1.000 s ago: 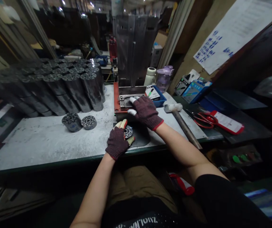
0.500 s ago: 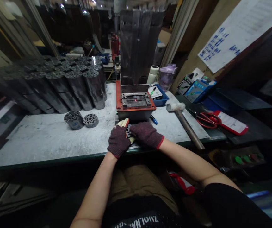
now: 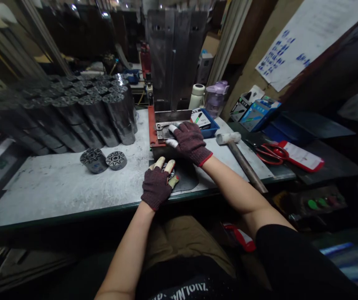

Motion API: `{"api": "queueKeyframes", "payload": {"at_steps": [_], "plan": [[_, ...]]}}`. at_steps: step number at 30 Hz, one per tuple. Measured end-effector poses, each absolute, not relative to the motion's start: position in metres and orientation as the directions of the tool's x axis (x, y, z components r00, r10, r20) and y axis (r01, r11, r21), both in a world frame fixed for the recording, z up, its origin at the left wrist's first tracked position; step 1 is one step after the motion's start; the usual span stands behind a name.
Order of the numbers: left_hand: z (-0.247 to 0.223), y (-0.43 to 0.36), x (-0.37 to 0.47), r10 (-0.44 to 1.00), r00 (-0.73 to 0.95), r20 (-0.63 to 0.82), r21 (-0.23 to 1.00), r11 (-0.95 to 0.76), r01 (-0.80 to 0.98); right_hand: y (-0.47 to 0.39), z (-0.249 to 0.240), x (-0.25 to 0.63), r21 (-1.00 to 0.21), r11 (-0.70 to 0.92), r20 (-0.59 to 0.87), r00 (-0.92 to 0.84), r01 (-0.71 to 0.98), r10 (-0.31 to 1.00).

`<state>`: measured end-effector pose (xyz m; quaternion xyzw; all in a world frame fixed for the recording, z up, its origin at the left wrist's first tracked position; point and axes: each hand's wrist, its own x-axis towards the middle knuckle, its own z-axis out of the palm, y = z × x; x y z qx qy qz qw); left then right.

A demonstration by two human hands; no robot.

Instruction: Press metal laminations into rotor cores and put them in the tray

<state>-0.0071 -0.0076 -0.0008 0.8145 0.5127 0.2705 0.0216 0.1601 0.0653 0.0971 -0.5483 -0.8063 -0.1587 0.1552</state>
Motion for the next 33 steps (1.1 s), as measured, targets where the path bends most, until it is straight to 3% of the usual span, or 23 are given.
{"api": "queueKeyframes", "payload": {"at_steps": [6,10,12,16,21,24,29,31,33], "plan": [[-0.006,-0.004,-0.008,0.84,0.295,0.456,0.355,-0.475,0.805,0.059,0.108,0.152,0.13,0.377,0.311,-0.399,0.917,0.863],[-0.011,-0.001,-0.01,0.84,0.242,0.485,0.43,-0.47,0.771,0.026,0.08,0.153,-0.019,0.389,0.304,-0.366,0.921,0.88],[-0.012,0.0,-0.011,0.835,0.266,0.482,0.431,-0.49,0.757,0.012,0.064,0.153,-0.055,0.453,0.206,-0.434,0.89,0.877],[-0.012,0.001,-0.012,0.85,0.266,0.454,0.437,-0.473,0.765,0.002,0.062,0.147,0.044,0.502,-0.055,-0.5,0.863,0.864],[-0.007,0.0,-0.01,0.887,0.2,0.417,0.449,-0.392,0.803,0.011,0.083,0.129,0.126,0.46,-0.182,-0.435,0.879,0.882],[-0.005,-0.002,-0.009,0.89,0.155,0.429,0.47,-0.367,0.803,0.014,0.083,0.134,0.048,0.408,-0.113,-0.401,0.912,0.909],[-0.007,-0.006,-0.01,0.819,0.302,0.487,0.393,-0.514,0.762,0.037,0.087,0.157,0.041,0.305,0.364,-0.299,0.951,0.882],[-0.007,-0.007,-0.011,0.795,0.365,0.485,0.332,-0.554,0.764,0.054,0.093,0.159,0.074,0.318,0.432,-0.318,0.945,0.844],[-0.006,-0.007,-0.011,0.792,0.386,0.473,0.298,-0.556,0.776,0.068,0.099,0.157,0.109,0.366,0.411,-0.377,0.924,0.83]]}}
